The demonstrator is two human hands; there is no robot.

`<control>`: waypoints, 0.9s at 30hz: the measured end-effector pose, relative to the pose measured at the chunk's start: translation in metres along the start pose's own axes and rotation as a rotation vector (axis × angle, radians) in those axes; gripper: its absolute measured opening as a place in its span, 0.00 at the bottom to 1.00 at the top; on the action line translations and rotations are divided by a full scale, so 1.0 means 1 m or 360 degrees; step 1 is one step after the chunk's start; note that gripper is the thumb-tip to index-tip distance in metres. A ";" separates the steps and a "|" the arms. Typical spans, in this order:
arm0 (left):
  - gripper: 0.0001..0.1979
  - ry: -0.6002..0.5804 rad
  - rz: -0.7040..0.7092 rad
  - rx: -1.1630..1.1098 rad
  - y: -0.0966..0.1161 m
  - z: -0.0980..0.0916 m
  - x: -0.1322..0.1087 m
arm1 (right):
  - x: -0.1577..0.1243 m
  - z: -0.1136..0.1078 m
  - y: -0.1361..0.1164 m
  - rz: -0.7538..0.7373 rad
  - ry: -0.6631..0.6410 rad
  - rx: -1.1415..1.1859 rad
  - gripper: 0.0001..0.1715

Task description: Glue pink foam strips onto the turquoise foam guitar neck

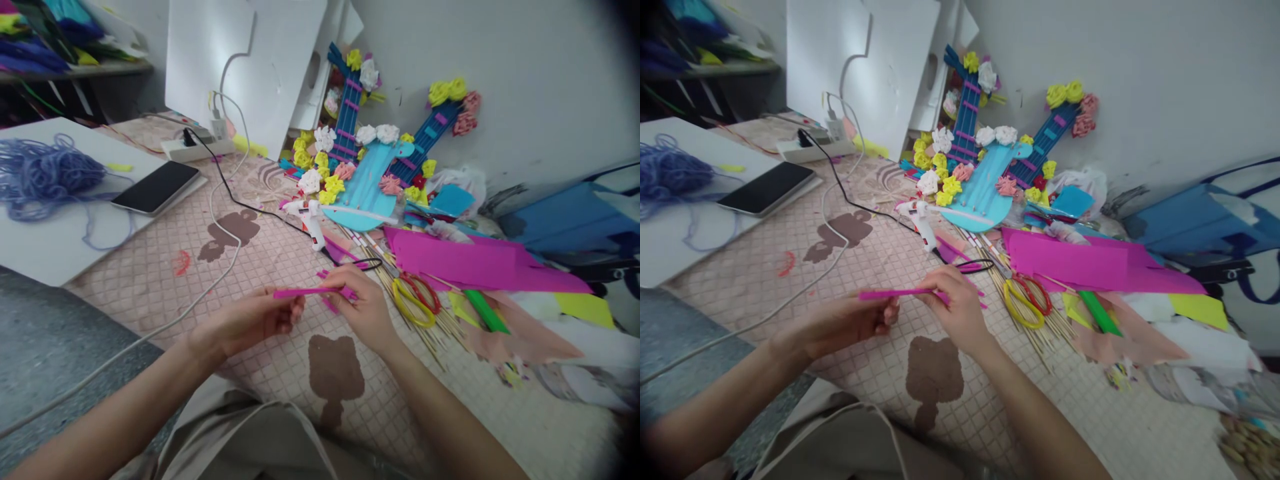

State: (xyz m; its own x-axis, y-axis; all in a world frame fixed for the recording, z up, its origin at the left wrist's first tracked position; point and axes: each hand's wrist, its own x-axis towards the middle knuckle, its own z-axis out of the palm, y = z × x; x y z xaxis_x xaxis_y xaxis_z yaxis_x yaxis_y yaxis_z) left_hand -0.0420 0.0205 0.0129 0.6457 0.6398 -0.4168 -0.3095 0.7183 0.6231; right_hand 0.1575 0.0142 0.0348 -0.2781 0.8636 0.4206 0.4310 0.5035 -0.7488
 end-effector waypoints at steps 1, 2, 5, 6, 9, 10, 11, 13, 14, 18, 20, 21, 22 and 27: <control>0.09 0.0078 0.0155 0.0068 -0.001 -0.001 0.001 | -0.001 0.003 0.001 0.0125 0.0046 0.0069 0.02; 0.08 0.0157 0.0334 0.0154 -0.003 -0.001 0.003 | -0.003 0.007 0.002 0.0254 0.0083 0.0152 0.02; 0.08 0.0306 0.0821 0.0380 -0.007 0.000 0.007 | -0.008 0.021 0.003 0.0566 0.0105 0.0397 0.07; 0.09 0.0324 0.0905 0.0412 -0.008 0.002 0.008 | -0.010 0.025 0.003 0.0641 0.0099 0.0462 0.08; 0.07 0.0400 0.0991 0.0417 -0.011 0.007 0.011 | -0.013 0.036 0.000 0.0772 0.0117 0.0607 0.10; 0.07 0.0436 0.1006 0.0414 -0.011 0.009 0.012 | -0.014 0.039 -0.001 0.0793 0.0133 0.0635 0.11; 0.07 0.0475 0.1023 0.0411 -0.012 0.010 0.012 | -0.014 0.042 -0.003 0.0804 0.0153 0.0650 0.11; 0.07 0.0541 0.1046 0.0407 -0.013 0.012 0.013 | -0.016 0.047 -0.006 0.0799 0.0201 0.0633 0.10; 0.07 0.0565 0.1047 0.0407 -0.013 0.012 0.013 | -0.017 0.048 -0.008 0.0790 0.0216 0.0609 0.10; 0.06 0.0570 0.0992 0.0412 -0.009 0.006 0.014 | -0.016 0.041 -0.011 0.0694 0.0081 0.0525 0.09; 0.07 0.0514 0.0913 0.0410 -0.006 -0.001 0.015 | -0.009 0.028 -0.008 0.0615 0.0047 0.0435 0.15; 0.08 0.0477 0.0856 0.0404 -0.003 -0.006 0.015 | -0.003 0.020 -0.004 0.0578 0.0079 0.0338 0.17; 0.09 0.0445 0.0797 0.0400 -0.001 -0.010 0.016 | 0.006 0.012 0.002 0.0535 0.0135 0.0199 0.16; 0.10 0.0409 0.0636 0.0469 0.011 -0.025 0.016 | 0.064 -0.009 0.046 0.0283 0.0205 -0.0566 0.18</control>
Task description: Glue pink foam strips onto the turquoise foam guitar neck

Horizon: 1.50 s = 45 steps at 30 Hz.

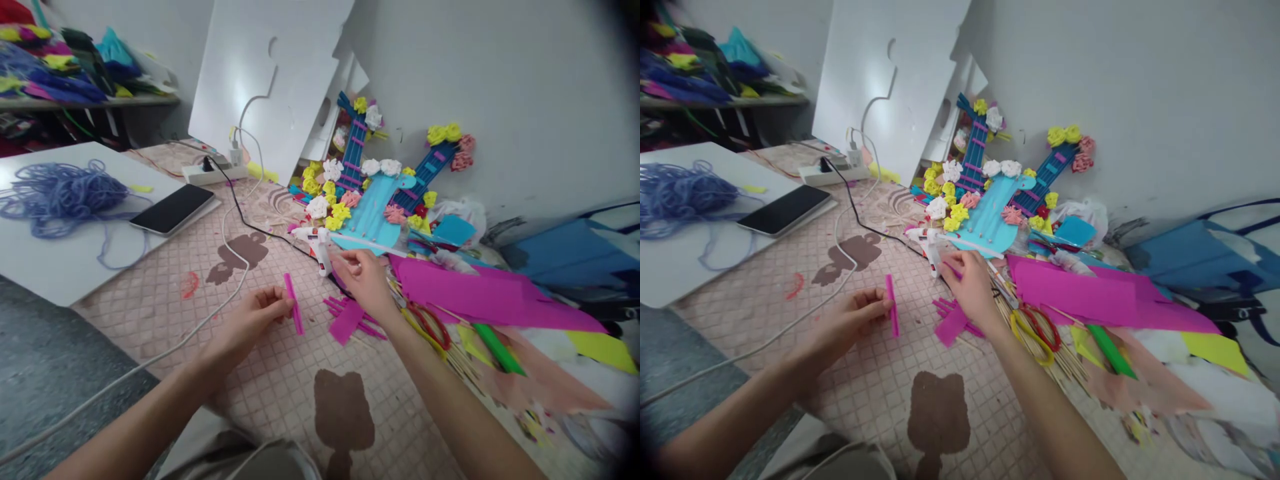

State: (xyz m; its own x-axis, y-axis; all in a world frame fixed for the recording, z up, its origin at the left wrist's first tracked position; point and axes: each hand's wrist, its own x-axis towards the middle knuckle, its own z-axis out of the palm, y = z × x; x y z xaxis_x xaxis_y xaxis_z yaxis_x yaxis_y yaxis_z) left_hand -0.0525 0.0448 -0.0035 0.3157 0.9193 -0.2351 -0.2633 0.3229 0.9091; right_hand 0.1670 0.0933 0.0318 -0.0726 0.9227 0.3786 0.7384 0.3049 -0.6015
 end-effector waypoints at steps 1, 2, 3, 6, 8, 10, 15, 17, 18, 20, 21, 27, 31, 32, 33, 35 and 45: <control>0.10 -0.0013 -0.0014 0.0010 0.002 -0.002 0.001 | 0.013 0.006 0.005 -0.0015 0.0001 -0.0052 0.20; 0.10 -0.0032 -0.0033 0.0007 0.004 -0.003 0.002 | 0.024 0.014 0.008 -0.0028 -0.0053 -0.0080 0.22; 0.10 -0.0054 -0.0051 -0.0005 0.006 -0.004 0.004 | 0.033 0.022 0.010 -0.0038 -0.0141 -0.0084 0.23; 0.10 -0.0107 -0.0069 -0.0046 0.011 -0.005 0.007 | 0.052 0.044 0.008 0.0002 -0.0362 0.0023 0.21; 0.11 -0.0118 -0.0053 -0.0047 0.015 -0.006 0.009 | 0.056 0.052 0.003 0.0050 -0.0371 0.0102 0.18; 0.11 -0.0102 -0.0031 -0.0034 0.018 -0.008 0.012 | 0.055 0.052 -0.002 0.0072 -0.0340 0.0171 0.16; 0.12 -0.0071 0.0009 -0.0004 0.019 -0.013 0.017 | 0.038 0.030 -0.008 0.0223 -0.0322 0.0407 0.20; 0.12 -0.0085 0.0012 -0.0010 0.017 -0.013 0.018 | 0.029 0.023 -0.007 0.0314 -0.0370 0.0525 0.22; 0.12 -0.0092 0.0016 -0.0011 0.017 -0.013 0.018 | 0.026 0.021 -0.006 0.0348 -0.0381 0.0579 0.22; 0.12 -0.0094 0.0027 0.0000 0.017 -0.013 0.017 | 0.018 0.019 -0.005 0.0383 -0.0378 0.0659 0.23; 0.12 -0.0086 0.0035 0.0010 0.017 -0.012 0.017 | 0.015 0.017 -0.004 0.0381 -0.0374 0.0694 0.23; 0.11 -0.0102 0.0007 0.0012 0.016 -0.016 0.014 | -0.013 -0.006 -0.015 0.0289 -0.0422 0.0774 0.20; 0.10 -0.0163 -0.0031 -0.0078 0.010 -0.021 0.016 | -0.036 -0.029 -0.023 0.0139 -0.0410 0.0437 0.15; 0.10 -0.0168 -0.0045 -0.0092 0.010 -0.022 0.016 | -0.041 -0.034 -0.023 0.0090 -0.0416 0.0358 0.13; 0.10 -0.0167 -0.0056 -0.0101 0.010 -0.021 0.016 | -0.046 -0.037 -0.024 0.0058 -0.0422 0.0306 0.12; 0.10 -0.0165 -0.0074 -0.0101 0.012 -0.020 0.016 | -0.053 -0.041 -0.023 0.0039 -0.0460 0.0278 0.11; 0.09 -0.0305 -0.0033 0.0029 0.014 -0.019 0.011 | -0.060 -0.041 -0.029 0.0061 -0.0634 0.0238 0.11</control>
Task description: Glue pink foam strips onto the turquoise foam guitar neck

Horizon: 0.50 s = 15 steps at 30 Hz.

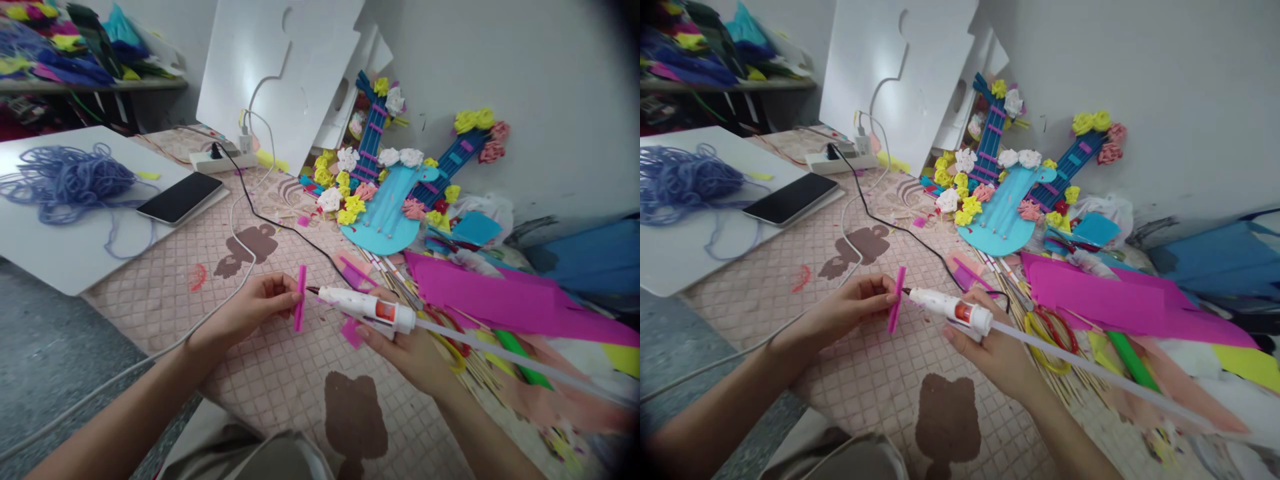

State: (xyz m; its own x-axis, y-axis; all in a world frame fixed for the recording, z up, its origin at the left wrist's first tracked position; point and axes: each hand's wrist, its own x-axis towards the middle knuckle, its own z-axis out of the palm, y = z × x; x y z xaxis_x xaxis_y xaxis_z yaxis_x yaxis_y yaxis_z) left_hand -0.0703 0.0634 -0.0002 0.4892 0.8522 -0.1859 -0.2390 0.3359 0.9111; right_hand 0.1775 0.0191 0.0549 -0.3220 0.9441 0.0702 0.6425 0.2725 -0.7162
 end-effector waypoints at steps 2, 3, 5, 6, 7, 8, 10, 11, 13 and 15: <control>0.09 -0.0032 0.0026 0.0012 -0.001 -0.001 0.000 | 0.000 0.001 0.001 -0.0017 -0.0004 -0.0012 0.11; 0.09 -0.0036 0.0032 0.0016 -0.002 -0.001 0.000 | 0.000 0.001 0.001 -0.0022 0.0003 -0.0018 0.12; 0.09 -0.0031 0.0034 0.0019 -0.002 -0.001 0.001 | 0.000 0.002 0.002 -0.0029 0.0020 -0.0032 0.12; 0.09 -0.0029 0.0035 0.0019 -0.002 -0.001 0.001 | 0.000 0.002 0.002 -0.0034 0.0027 -0.0041 0.12; 0.09 -0.0031 0.0036 0.0019 -0.002 -0.001 0.002 | -0.001 0.003 0.002 -0.0039 0.0027 -0.0048 0.12; 0.09 -0.0036 0.0040 0.0019 -0.002 -0.001 0.002 | -0.001 0.003 0.002 -0.0044 0.0024 -0.0054 0.12; 0.09 -0.0054 0.0056 0.0028 -0.002 -0.001 0.002 | -0.001 0.003 0.001 -0.0038 0.0009 -0.0065 0.12; 0.09 -0.0062 0.0061 0.0038 -0.002 -0.002 0.002 | 0.000 0.003 0.001 -0.0031 0.0001 -0.0073 0.12; 0.09 -0.0072 0.0059 0.0062 -0.002 -0.002 0.001 | 0.000 0.003 0.000 -0.0014 -0.0009 -0.0102 0.13; 0.09 -0.0078 0.0051 0.0086 -0.003 -0.002 0.000 | 0.001 0.003 0.000 -0.0014 -0.0002 -0.0124 0.13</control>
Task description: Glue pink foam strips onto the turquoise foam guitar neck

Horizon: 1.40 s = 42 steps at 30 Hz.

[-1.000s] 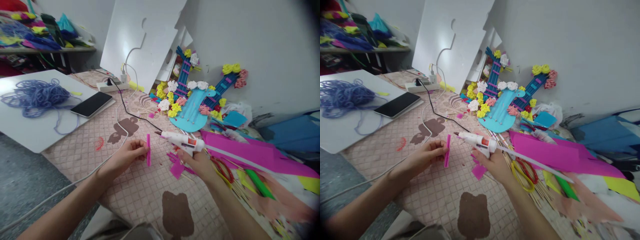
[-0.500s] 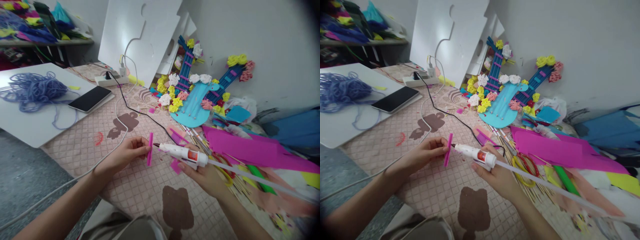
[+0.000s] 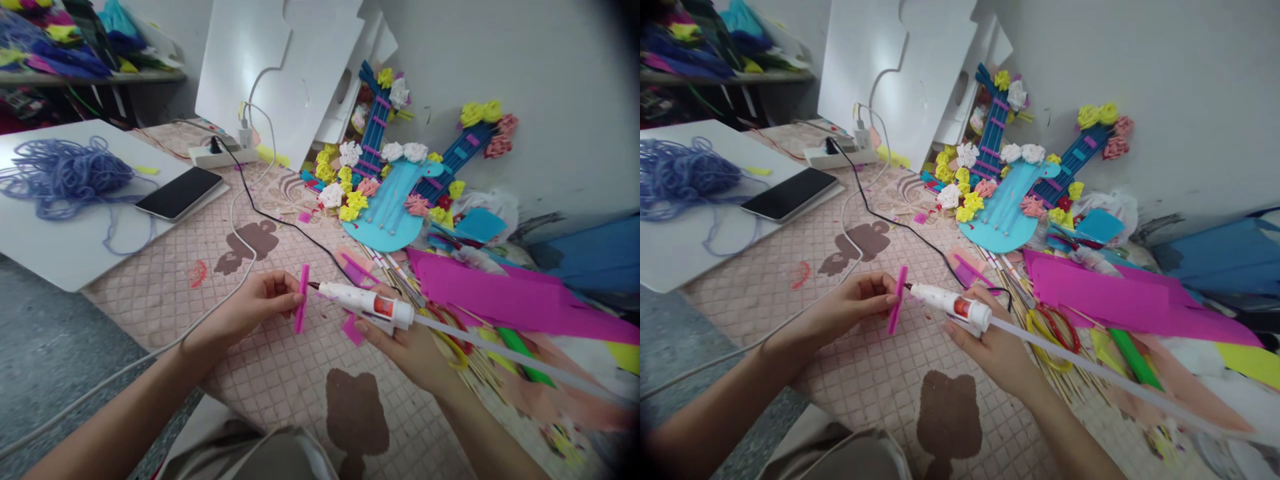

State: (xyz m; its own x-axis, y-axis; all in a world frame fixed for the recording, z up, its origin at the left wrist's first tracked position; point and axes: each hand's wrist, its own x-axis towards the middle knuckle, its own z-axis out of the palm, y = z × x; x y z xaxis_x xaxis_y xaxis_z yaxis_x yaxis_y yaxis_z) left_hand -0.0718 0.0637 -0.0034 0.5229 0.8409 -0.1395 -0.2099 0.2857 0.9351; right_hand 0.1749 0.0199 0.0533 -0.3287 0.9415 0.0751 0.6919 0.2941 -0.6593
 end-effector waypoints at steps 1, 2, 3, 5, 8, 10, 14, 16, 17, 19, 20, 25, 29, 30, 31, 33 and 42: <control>0.09 0.0000 -0.0001 0.0008 0.000 0.000 -0.001 | 0.001 0.000 0.000 -0.0006 0.0013 -0.0004 0.13; 0.09 -0.0001 0.0001 0.0014 0.000 0.000 -0.001 | 0.001 0.000 0.001 -0.0009 0.0026 -0.0007 0.13; 0.09 -0.0002 0.0004 0.0019 0.001 0.001 -0.002 | 0.002 0.000 0.002 -0.0011 0.0039 -0.0012 0.13; 0.09 -0.0010 -0.0001 0.0031 0.001 0.002 -0.003 | 0.002 0.000 0.003 -0.0008 0.0063 -0.0033 0.12; 0.09 -0.0019 -0.0016 0.0041 0.003 0.003 -0.004 | 0.003 0.000 0.004 -0.0014 0.0096 -0.0067 0.12; 0.09 -0.0023 -0.0025 0.0039 0.003 0.003 -0.005 | 0.004 0.000 0.004 -0.0024 0.0114 -0.0082 0.11; 0.09 -0.0034 -0.0035 0.0037 0.004 0.004 -0.005 | 0.005 0.000 0.003 -0.0037 0.0141 -0.0094 0.10; 0.09 -0.0039 -0.0035 0.0038 0.004 0.004 -0.006 | 0.005 0.000 0.003 -0.0027 0.0143 -0.0085 0.10; 0.09 -0.0042 -0.0033 0.0041 0.004 0.004 -0.006 | 0.005 0.000 0.002 -0.0013 0.0137 -0.0075 0.10; 0.09 -0.0040 -0.0036 0.0044 0.004 0.005 -0.005 | 0.004 -0.001 0.001 0.0014 0.0111 -0.0048 0.11; 0.09 -0.0039 -0.0037 0.0041 0.004 0.005 -0.005 | 0.002 -0.001 0.001 0.0022 0.0094 -0.0038 0.12; 0.08 -0.0028 -0.0020 0.0059 0.004 0.003 -0.003 | -0.003 -0.002 -0.001 0.0010 0.0020 -0.0045 0.11; 0.08 -0.0042 -0.0021 0.0063 0.004 0.004 -0.004 | -0.003 -0.001 0.001 -0.0001 0.0026 -0.0034 0.11; 0.08 -0.0050 -0.0027 0.0057 0.005 0.004 -0.005 | -0.003 -0.001 0.001 0.0006 0.0045 -0.0038 0.12; 0.08 -0.0059 -0.0034 0.0048 0.006 0.005 -0.005 | -0.002 -0.001 0.002 0.0014 0.0068 -0.0039 0.12; 0.08 -0.0078 -0.0051 0.0031 0.007 0.007 -0.006 | 0.000 -0.001 0.003 0.0039 0.0107 -0.0033 0.12; 0.08 -0.0057 -0.0022 0.0044 0.004 0.005 -0.004 | -0.003 -0.002 0.000 0.0009 0.0034 -0.0021 0.11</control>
State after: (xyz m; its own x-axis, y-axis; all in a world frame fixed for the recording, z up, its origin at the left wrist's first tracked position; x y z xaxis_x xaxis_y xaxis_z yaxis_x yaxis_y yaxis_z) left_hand -0.0708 0.0588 0.0030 0.5548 0.8198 -0.1415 -0.1797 0.2842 0.9418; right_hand 0.1771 0.0177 0.0549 -0.3111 0.9463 0.0874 0.7021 0.2909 -0.6499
